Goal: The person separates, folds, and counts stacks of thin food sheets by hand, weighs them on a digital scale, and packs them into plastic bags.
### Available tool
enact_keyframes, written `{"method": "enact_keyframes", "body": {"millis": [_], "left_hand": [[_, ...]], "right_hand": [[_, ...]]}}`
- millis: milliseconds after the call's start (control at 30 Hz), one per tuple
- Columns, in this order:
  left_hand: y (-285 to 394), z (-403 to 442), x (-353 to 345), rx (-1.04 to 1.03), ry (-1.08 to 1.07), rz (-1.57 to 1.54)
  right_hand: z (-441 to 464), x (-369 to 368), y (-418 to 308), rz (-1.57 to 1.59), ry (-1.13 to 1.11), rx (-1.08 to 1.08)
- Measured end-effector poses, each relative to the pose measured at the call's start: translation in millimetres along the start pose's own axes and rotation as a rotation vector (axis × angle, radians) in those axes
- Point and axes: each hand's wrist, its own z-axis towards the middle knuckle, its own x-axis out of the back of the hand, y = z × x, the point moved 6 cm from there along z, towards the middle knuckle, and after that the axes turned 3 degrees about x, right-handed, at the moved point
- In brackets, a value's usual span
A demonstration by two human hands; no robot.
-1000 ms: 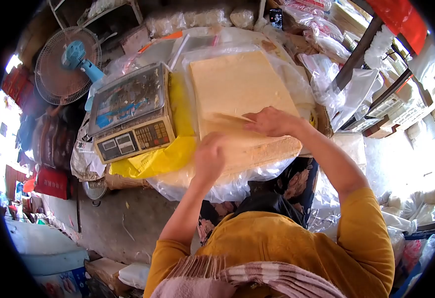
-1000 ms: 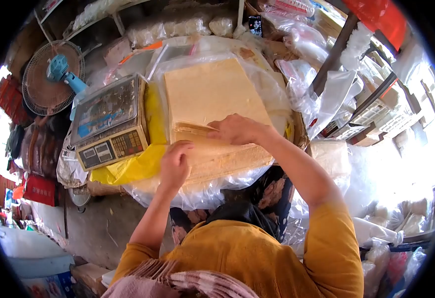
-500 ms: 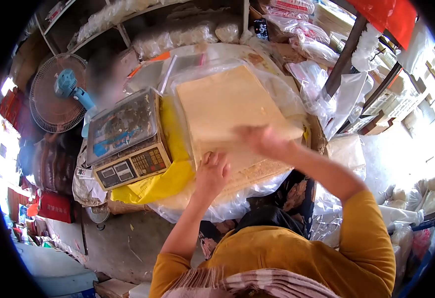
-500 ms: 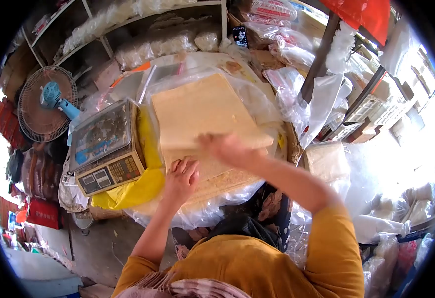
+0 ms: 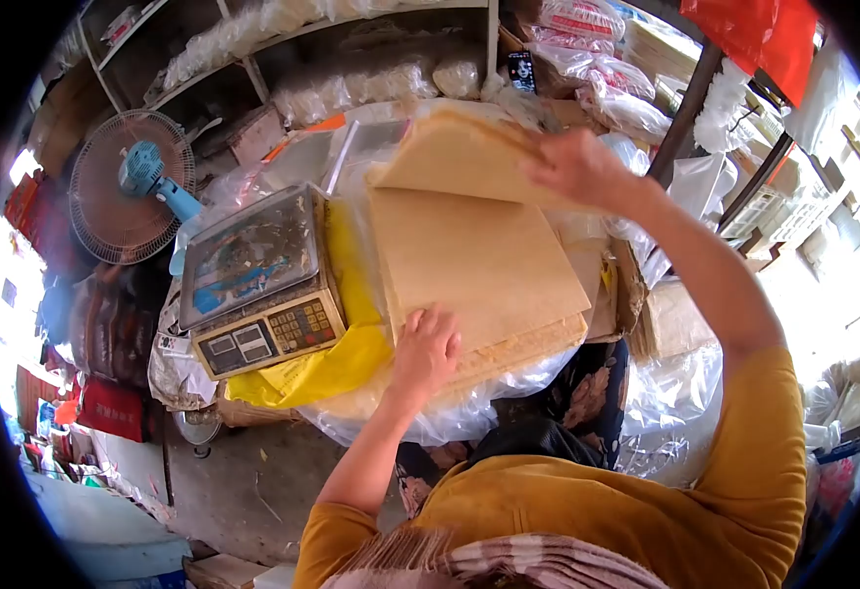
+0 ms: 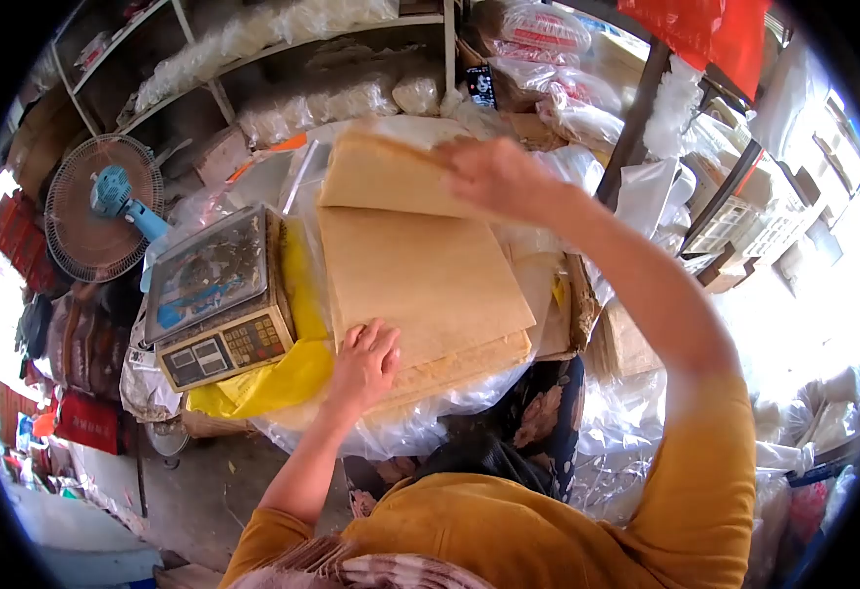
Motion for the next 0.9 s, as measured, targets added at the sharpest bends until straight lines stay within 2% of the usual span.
{"method": "enact_keyframes", "body": {"millis": [33, 100, 167, 233, 333, 400, 433, 467, 500, 567, 600, 667, 700, 733, 800, 833, 867, 900], "left_hand": [[0.3, -0.4, -0.3, 0.003, -0.007, -0.001], [-1.2, -1.8, 0.3, 0.01, -0.002, 0.001], [-1.7, -2.7, -0.4, 0.013, 0.022, -0.003], [-2.0, -3.4, -0.9, 0.009, 0.036, -0.023], [-5.8, -2.9, -3.0, -0.014, 0.044, -0.049], [-9.5, -1.8, -4.2, -0.017, 0.021, -0.084], [-17.9, -0.8, -6.9, 0.101, -0.014, -0.287], [-27.1, 1.4, -9.4, 0.215, -0.05, -0.487], [-36.9, 5.4, -11.8, 0.328, -0.085, -0.685], [-46.5, 22.6, 9.2, 0.511, -0.125, -1.829], [-45.6, 29.6, 17.3, 0.593, -0.151, -2.402], [-60.6, 35.6, 10.2, 0.728, -0.094, -2.273], [-70.5, 35.6, 2.7, 0.793, -0.063, -2.206], [-98.8, 31.6, -33.2, 0.919, -0.087, -1.99], [-112.5, 36.8, -40.1, 0.917, -0.22, -1.897], [-110.6, 41.2, -33.6, 0.919, -0.281, -1.852], [-113.7, 48.5, -19.7, 0.907, -0.278, -1.881], [-117.8, 59.1, 12.4, 0.836, -0.214, -1.88]], "right_hand": [[7.0, 2.0, 13.4, -0.197, -0.128, 0.029], [14.7, 35.9, 75.1, 0.637, 0.135, -0.504], [26.1, 71.6, 108.5, 0.611, 0.444, -0.389], [34.1, 126.6, 117.4, 0.45, 0.537, -0.26], [29.2, 152.7, 119.0, 0.226, 0.238, -0.439], [21.3, 166.8, 76.1, 0.244, 0.264, -0.346], [12.5, 173.8, 52.9, 0.252, 0.274, -0.303], [2.4, 161.0, 26.9, 0.059, 0.158, -0.155], [-6.7, 147.9, 1.8, 0.07, 0.104, -0.063], [-29.4, 129.0, -52.6, 0.008, -0.044, 0.179], [-38.6, 118.8, -72.5, 0.212, 0.222, 0.206], [-52.9, 93.6, -108.3, 0.364, 0.045, 0.246], [-43.5, 99.2, -120.3, 0.525, -0.141, 0.19], [-43.3, 103.6, -123.6, 0.514, -0.102, 0.212], [-39.6, 112.3, -120.4, 0.491, -0.092, 0.205], [-33.6, 122.5, -111.2, 0.48, -0.121, 0.182], [-25.4, 132.2, -103.8, 0.471, -0.15, 0.172], [-14.4, 145.1, -97.2, 0.5, -0.088, 0.158]]}}
